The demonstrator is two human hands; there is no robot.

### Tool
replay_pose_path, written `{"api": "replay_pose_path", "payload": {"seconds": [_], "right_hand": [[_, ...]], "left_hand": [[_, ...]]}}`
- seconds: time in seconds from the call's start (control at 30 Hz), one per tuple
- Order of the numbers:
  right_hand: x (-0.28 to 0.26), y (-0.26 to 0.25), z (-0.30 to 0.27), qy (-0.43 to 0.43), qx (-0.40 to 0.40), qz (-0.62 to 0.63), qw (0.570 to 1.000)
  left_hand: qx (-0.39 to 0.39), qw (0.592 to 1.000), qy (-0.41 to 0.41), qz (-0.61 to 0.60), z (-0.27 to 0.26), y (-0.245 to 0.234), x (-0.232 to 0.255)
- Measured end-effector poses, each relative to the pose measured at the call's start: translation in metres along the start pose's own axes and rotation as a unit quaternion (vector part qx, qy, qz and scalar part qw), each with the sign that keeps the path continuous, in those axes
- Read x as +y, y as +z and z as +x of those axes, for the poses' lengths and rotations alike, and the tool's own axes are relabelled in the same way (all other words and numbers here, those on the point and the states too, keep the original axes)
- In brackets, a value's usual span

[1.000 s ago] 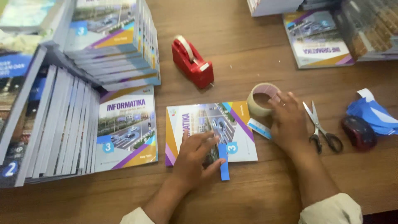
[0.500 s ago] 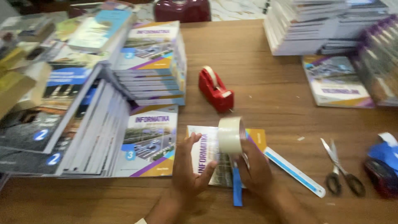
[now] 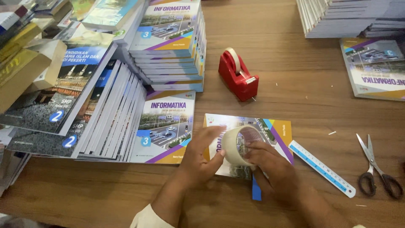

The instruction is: Cutting and applying blue labels to the covers of textbooks using scissors and tape.

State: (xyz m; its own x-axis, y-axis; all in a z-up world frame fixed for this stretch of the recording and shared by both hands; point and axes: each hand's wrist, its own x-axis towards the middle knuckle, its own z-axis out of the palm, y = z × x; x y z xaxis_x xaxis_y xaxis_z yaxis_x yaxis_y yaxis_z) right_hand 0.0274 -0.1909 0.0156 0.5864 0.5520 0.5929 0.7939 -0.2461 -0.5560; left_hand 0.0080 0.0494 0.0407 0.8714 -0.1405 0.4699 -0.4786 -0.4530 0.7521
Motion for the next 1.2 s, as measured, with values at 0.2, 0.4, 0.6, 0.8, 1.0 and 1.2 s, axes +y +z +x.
{"api": "replay_pose_path", "payload": {"seconds": [0.2,0.4,0.6,0.8,1.0,1.2], "right_hand": [[0.005,-0.005,0.001,-0.044,0.008,-0.008,0.999],[0.004,-0.007,0.002,-0.054,0.013,0.009,0.998],[0.005,-0.009,-0.001,-0.055,-0.010,0.015,0.998],[0.023,-0.044,-0.012,0.030,-0.097,-0.054,0.993],[0.034,-0.061,-0.033,0.231,-0.228,-0.127,0.937],[0.055,-0.062,-0.044,0.229,-0.187,-0.095,0.951]], "left_hand": [[0.028,0.998,0.021,-0.045,-0.002,0.008,-0.005],[0.034,0.998,0.020,-0.042,-0.003,0.011,-0.008],[0.058,0.998,0.020,-0.024,-0.002,0.015,-0.009],[0.163,0.980,-0.115,-0.024,-0.007,0.005,-0.023],[0.205,0.965,-0.060,-0.152,-0.010,0.005,-0.041],[0.027,0.973,-0.049,-0.223,-0.015,0.016,-0.011]]}}
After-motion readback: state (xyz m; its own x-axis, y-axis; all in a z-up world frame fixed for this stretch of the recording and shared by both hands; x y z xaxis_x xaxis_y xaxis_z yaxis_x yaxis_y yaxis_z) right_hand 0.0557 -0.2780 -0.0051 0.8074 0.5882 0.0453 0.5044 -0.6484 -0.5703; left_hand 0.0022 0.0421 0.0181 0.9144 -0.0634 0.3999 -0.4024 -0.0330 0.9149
